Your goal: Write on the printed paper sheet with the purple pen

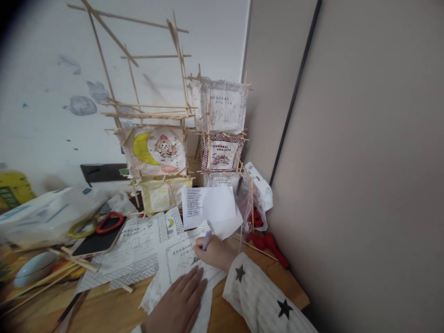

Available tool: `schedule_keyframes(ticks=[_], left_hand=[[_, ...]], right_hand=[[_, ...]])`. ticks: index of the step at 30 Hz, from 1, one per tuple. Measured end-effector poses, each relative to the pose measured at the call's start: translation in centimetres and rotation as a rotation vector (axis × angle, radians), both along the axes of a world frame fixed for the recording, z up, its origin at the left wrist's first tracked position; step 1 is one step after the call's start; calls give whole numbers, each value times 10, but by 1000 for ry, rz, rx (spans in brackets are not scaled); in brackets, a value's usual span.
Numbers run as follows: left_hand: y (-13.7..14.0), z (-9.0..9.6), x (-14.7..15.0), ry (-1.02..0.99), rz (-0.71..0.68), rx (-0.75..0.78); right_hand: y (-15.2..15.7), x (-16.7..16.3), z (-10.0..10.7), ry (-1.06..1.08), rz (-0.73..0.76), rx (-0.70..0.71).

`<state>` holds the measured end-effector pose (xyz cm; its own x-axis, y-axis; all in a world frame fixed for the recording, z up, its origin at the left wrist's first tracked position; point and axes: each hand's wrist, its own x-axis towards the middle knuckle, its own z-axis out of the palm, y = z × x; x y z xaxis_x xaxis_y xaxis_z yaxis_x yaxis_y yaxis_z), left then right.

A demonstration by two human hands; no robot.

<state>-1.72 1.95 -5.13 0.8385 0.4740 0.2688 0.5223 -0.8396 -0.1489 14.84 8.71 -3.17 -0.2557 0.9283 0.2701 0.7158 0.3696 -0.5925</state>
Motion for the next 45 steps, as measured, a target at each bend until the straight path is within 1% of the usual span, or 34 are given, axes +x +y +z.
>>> schedule_keyframes(ticks=[4, 7, 11, 14, 18, 22, 33, 38, 45], left_hand=[[1, -5, 0, -31, -5, 2], [1, -6, 0, -32, -2, -4], [-1, 2, 2, 29, 20, -30], [-2, 11, 3, 84, 29, -20], [-5, 15, 4, 113, 30, -9], [-5, 13, 3, 88, 14, 3], [2, -2, 0, -6, -14, 39], [1, -2, 0, -18, -14, 40], [0, 2, 0, -8, -15, 57]], right_hand=[[1, 1, -1, 3, -2, -6], [1, 2, -2, -1, -9, -17], [2, 4, -3, -2, -6, -30], [3, 4, -5, 8, -1, -32], [5, 4, -7, 16, -2, -24], [6, 4, -8, 27, 2, -15], [9, 5, -12, 61, 27, 7], [10, 6, -13, 60, 46, 12], [11, 7, -15, 55, 34, 42]])
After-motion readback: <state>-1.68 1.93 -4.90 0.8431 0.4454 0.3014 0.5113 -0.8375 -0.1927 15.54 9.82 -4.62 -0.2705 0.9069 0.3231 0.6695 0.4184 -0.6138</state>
